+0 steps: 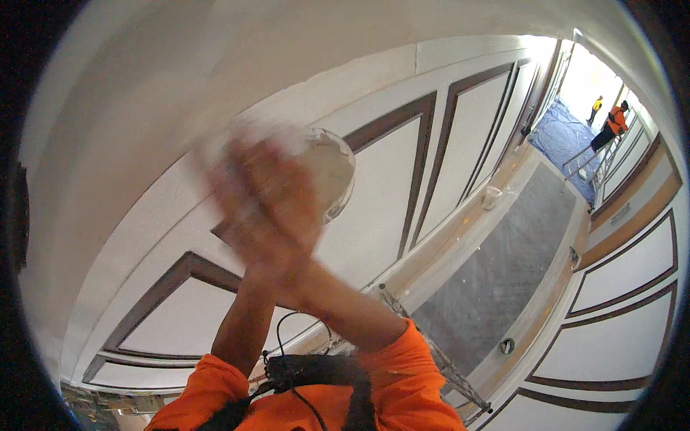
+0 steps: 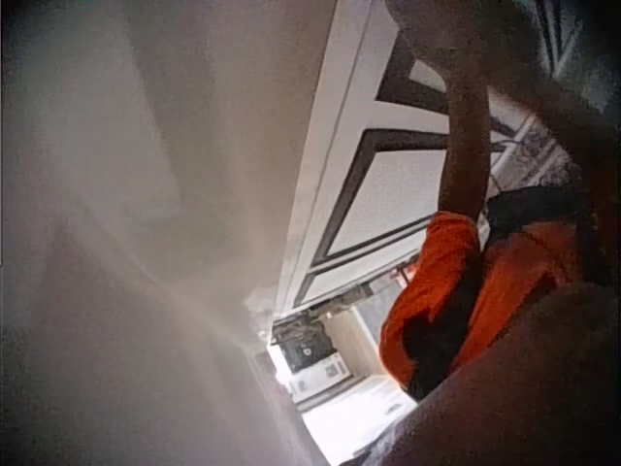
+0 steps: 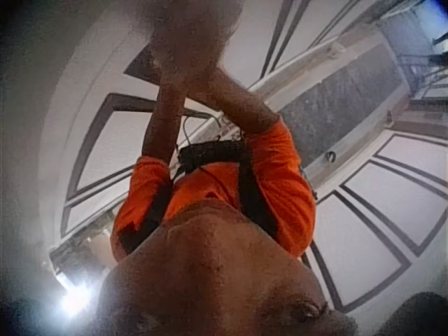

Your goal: The person applies drywall compound to a ceiling and wall with a trowel while holding a bucket, scraping the tool against the bucket edge to collect material.

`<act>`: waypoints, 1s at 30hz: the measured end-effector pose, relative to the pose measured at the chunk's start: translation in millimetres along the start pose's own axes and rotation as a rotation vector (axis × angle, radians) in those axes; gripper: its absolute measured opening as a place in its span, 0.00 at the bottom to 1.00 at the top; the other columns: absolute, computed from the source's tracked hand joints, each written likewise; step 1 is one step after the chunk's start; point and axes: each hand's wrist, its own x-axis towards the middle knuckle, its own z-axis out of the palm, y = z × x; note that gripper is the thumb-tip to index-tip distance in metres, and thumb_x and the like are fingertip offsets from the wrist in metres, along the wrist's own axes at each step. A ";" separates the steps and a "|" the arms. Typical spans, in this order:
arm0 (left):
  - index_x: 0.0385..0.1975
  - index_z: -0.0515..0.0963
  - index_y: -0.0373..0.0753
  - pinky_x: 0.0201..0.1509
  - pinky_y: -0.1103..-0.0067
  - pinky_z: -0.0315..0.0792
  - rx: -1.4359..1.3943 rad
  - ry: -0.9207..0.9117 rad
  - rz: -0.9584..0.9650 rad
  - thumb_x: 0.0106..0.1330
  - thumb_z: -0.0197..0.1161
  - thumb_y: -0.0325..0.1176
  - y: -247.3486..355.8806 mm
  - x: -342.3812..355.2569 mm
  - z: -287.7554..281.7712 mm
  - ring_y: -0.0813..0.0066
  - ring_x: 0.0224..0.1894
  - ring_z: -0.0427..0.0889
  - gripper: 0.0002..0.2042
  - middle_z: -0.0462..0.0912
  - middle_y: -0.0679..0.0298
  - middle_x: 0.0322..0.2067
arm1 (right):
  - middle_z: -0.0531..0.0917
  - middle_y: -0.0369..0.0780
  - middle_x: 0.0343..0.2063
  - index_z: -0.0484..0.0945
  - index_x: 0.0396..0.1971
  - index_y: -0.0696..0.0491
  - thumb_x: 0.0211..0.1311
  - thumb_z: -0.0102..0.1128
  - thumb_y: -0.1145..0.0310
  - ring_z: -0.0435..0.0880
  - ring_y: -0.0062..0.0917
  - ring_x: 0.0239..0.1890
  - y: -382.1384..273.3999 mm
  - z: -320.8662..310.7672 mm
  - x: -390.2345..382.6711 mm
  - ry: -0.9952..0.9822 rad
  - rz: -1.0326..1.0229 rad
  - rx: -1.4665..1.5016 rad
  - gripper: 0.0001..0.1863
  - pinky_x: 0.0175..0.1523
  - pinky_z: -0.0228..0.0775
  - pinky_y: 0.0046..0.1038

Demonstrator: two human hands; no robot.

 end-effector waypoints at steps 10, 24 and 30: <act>0.59 0.61 0.48 0.58 0.60 0.64 0.159 -0.043 -0.066 0.61 0.46 0.51 -50.7 50.0 0.0 0.61 0.59 0.65 0.27 0.66 0.62 0.57 | 0.75 0.42 0.52 0.73 0.51 0.52 0.54 0.53 0.72 0.68 0.35 0.60 59.3 18.4 24.2 0.099 -0.147 -0.126 0.21 0.63 0.56 0.41; 0.60 0.57 0.39 0.65 0.69 0.55 1.805 -0.401 0.806 0.55 0.63 0.46 -87.4 71.9 -26.0 0.65 0.63 0.59 0.35 0.58 0.59 0.63 | 0.69 0.42 0.57 0.71 0.55 0.45 0.51 0.53 0.65 0.64 0.45 0.60 36.8 -17.0 33.3 -0.139 -0.050 -0.014 0.26 0.61 0.56 0.48; 0.59 0.61 0.44 0.61 0.62 0.61 0.616 0.008 0.289 0.54 0.55 0.52 -87.4 70.2 -6.5 0.62 0.60 0.63 0.33 0.64 0.61 0.58 | 0.70 0.47 0.55 0.67 0.56 0.55 0.53 0.48 0.74 0.71 0.36 0.57 111.9 -38.1 29.5 0.172 0.212 -0.077 0.26 0.60 0.61 0.38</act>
